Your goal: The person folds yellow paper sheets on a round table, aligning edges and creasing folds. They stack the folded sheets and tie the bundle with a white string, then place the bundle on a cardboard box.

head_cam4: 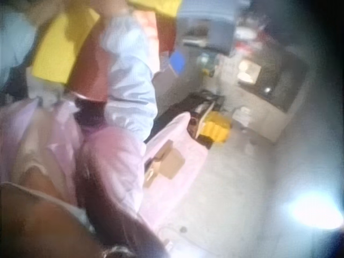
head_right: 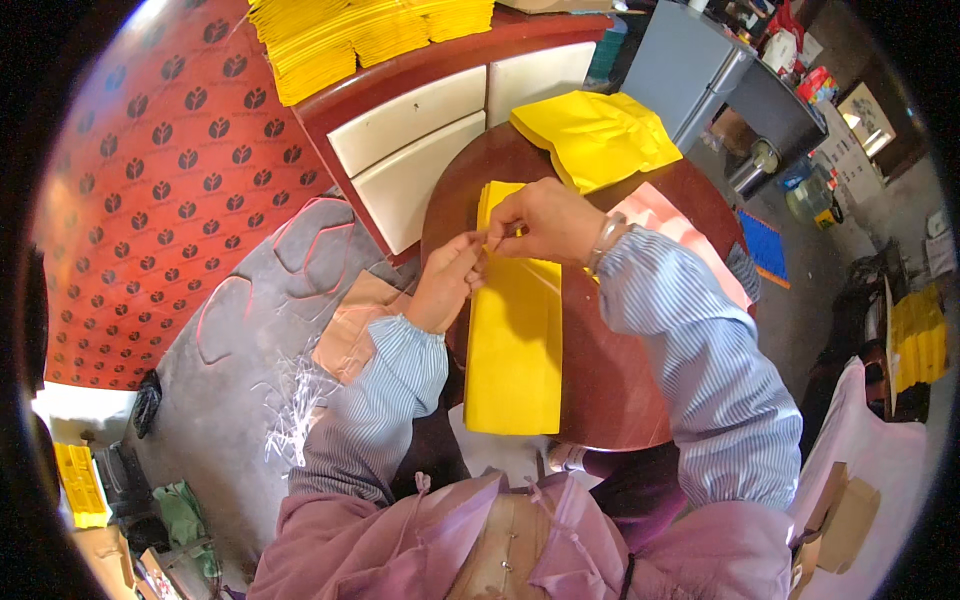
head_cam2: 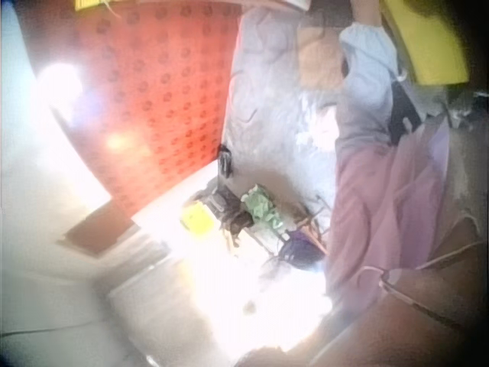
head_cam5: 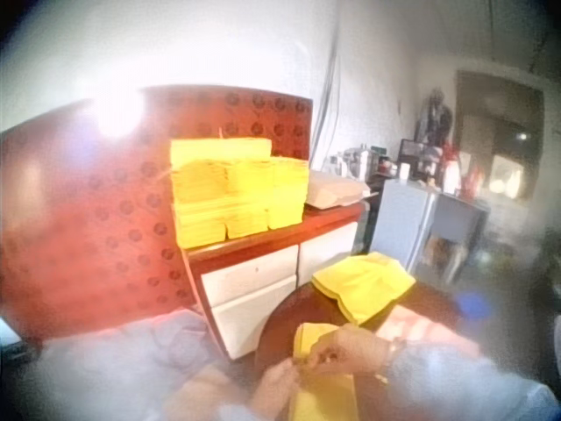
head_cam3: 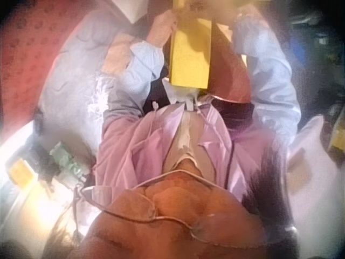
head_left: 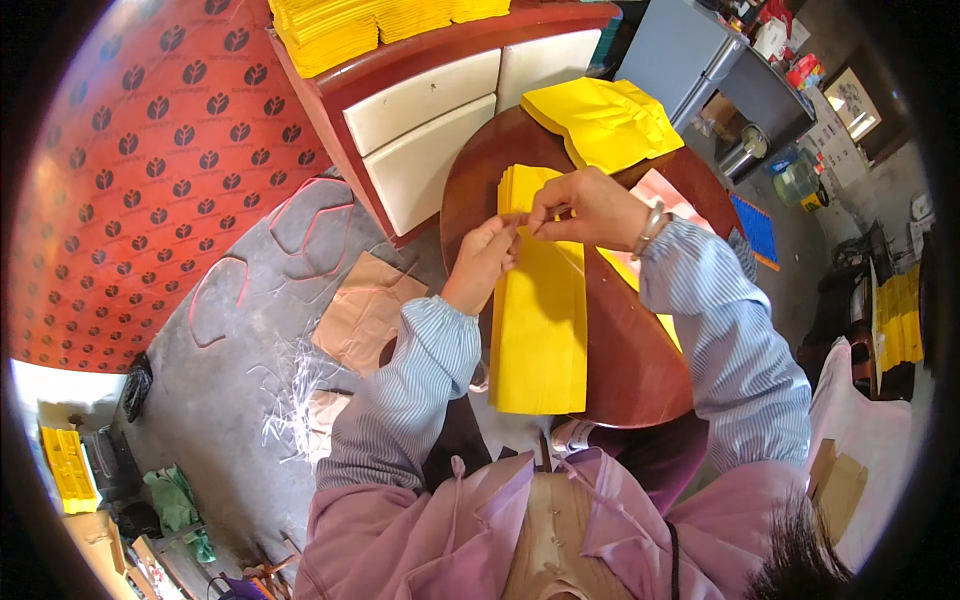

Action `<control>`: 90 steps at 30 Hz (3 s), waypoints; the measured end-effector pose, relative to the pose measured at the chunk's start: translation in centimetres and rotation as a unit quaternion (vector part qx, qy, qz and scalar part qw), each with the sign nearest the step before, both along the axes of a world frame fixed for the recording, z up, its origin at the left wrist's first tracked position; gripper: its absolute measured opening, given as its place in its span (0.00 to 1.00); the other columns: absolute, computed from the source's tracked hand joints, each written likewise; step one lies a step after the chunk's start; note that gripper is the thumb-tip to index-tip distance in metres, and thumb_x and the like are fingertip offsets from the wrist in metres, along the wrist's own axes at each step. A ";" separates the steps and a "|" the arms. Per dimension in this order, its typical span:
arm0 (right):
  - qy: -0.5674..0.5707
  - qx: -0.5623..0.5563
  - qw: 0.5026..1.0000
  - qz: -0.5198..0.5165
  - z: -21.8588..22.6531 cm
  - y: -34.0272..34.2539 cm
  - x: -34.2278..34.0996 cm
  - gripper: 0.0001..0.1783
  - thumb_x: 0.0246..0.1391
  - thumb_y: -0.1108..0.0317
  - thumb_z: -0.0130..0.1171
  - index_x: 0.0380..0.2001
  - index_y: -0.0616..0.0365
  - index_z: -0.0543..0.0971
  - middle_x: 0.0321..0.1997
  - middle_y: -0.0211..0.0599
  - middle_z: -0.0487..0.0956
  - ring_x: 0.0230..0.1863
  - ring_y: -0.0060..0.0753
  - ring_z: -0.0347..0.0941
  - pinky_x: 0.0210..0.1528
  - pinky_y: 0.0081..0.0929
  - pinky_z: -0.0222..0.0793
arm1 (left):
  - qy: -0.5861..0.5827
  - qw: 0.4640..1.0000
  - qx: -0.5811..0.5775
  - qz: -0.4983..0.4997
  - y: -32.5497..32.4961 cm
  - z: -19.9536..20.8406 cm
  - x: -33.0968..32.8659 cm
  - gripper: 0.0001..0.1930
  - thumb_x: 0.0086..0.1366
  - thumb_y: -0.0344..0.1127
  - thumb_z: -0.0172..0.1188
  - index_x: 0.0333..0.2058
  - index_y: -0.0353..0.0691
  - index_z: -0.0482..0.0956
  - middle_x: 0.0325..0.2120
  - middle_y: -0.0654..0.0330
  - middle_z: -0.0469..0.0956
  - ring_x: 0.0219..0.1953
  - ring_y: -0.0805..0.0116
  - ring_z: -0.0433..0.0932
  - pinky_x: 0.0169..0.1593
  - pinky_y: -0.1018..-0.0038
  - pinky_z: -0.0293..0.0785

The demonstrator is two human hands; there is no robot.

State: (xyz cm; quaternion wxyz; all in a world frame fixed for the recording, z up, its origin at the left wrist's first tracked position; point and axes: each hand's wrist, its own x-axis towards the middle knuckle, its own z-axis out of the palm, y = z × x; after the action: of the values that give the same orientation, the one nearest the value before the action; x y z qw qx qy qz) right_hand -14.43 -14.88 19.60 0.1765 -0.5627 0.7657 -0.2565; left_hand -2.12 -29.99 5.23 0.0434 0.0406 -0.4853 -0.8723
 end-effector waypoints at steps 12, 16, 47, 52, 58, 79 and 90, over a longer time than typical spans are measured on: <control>-0.177 -0.099 0.976 -0.081 -4.1 -2.1 1.2 0.09 0.56 0.71 0.69 0.41 0.60 0.87 0.38 0.35 0.87 0.40 0.24 0.83 0.43 0.25 0.80 | -0.033 0.998 -0.020 -0.043 0.0 -1.1 1.1 0.12 0.80 0.39 0.53 0.49 0.36 0.78 0.33 0.69 0.71 0.32 0.80 0.68 0.37 0.81 0.65; -0.058 -0.045 0.995 -0.067 -5.0 -1.0 1.1 0.14 0.54 0.70 0.72 0.45 0.58 0.89 0.41 0.39 0.88 0.41 0.33 0.84 0.47 0.29 0.80 | -0.021 0.997 -0.068 -0.040 -0.7 -1.5 1.6 0.15 0.81 0.45 0.53 0.45 0.39 0.79 0.32 0.70 0.72 0.32 0.80 0.69 0.37 0.81 0.66; 0.174 0.036 0.983 -0.053 -7.5 -0.2 3.6 0.07 0.53 0.71 0.69 0.36 0.60 0.84 0.32 0.42 0.79 0.33 0.47 0.80 0.39 0.37 0.77 | 0.056 0.940 -0.301 0.152 -2.6 -2.5 1.7 0.08 0.68 0.31 0.69 0.42 0.34 0.88 0.35 0.59 0.83 0.38 0.71 0.81 0.45 0.75 0.76; 0.135 0.039 0.988 -0.063 -7.8 0.2 3.4 0.08 0.57 0.67 0.67 0.35 0.59 0.82 0.34 0.43 0.78 0.36 0.50 0.80 0.41 0.40 0.76 | 0.064 0.934 -0.319 0.145 -2.2 -3.0 0.6 0.06 0.67 0.29 0.68 0.41 0.35 0.87 0.34 0.61 0.77 0.37 0.71 0.79 0.45 0.75 0.75; 0.109 -0.022 0.990 -0.086 -9.2 0.7 3.9 0.09 0.60 0.68 0.68 0.38 0.59 0.79 0.37 0.43 0.77 0.38 0.49 0.78 0.40 0.39 0.75 | 0.119 0.906 -0.395 0.093 -2.4 -4.7 0.8 0.06 0.65 0.29 0.68 0.40 0.37 0.85 0.38 0.59 0.74 0.41 0.65 0.77 0.47 0.72 0.75; 0.139 -0.063 0.987 -0.047 -10.3 0.3 3.5 0.09 0.58 0.72 0.67 0.43 0.54 0.84 0.36 0.39 0.77 0.38 0.48 0.79 0.41 0.38 0.77 | 0.015 0.890 -0.429 0.157 -0.4 -6.5 0.5 0.12 0.55 0.34 0.76 0.28 0.37 0.80 0.40 0.55 0.74 0.49 0.57 0.72 0.57 0.66 0.68; -0.044 -0.026 0.994 -0.092 -10.3 -0.1 2.2 0.05 0.61 0.71 0.67 0.38 0.60 0.84 0.35 0.40 0.79 0.37 0.38 0.78 0.41 0.31 0.73 | 0.017 0.781 -0.549 0.298 1.2 -2.8 3.7 0.19 0.56 0.33 0.76 0.44 0.44 0.77 0.45 0.57 0.71 0.52 0.55 0.71 0.56 0.58 0.62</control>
State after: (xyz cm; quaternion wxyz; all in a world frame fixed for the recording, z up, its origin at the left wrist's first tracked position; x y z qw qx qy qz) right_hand -12.21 -14.94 9.29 0.1716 -0.4827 0.7986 -0.3159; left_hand 1.60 -28.82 2.41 0.3245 0.1377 -0.8447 -0.4027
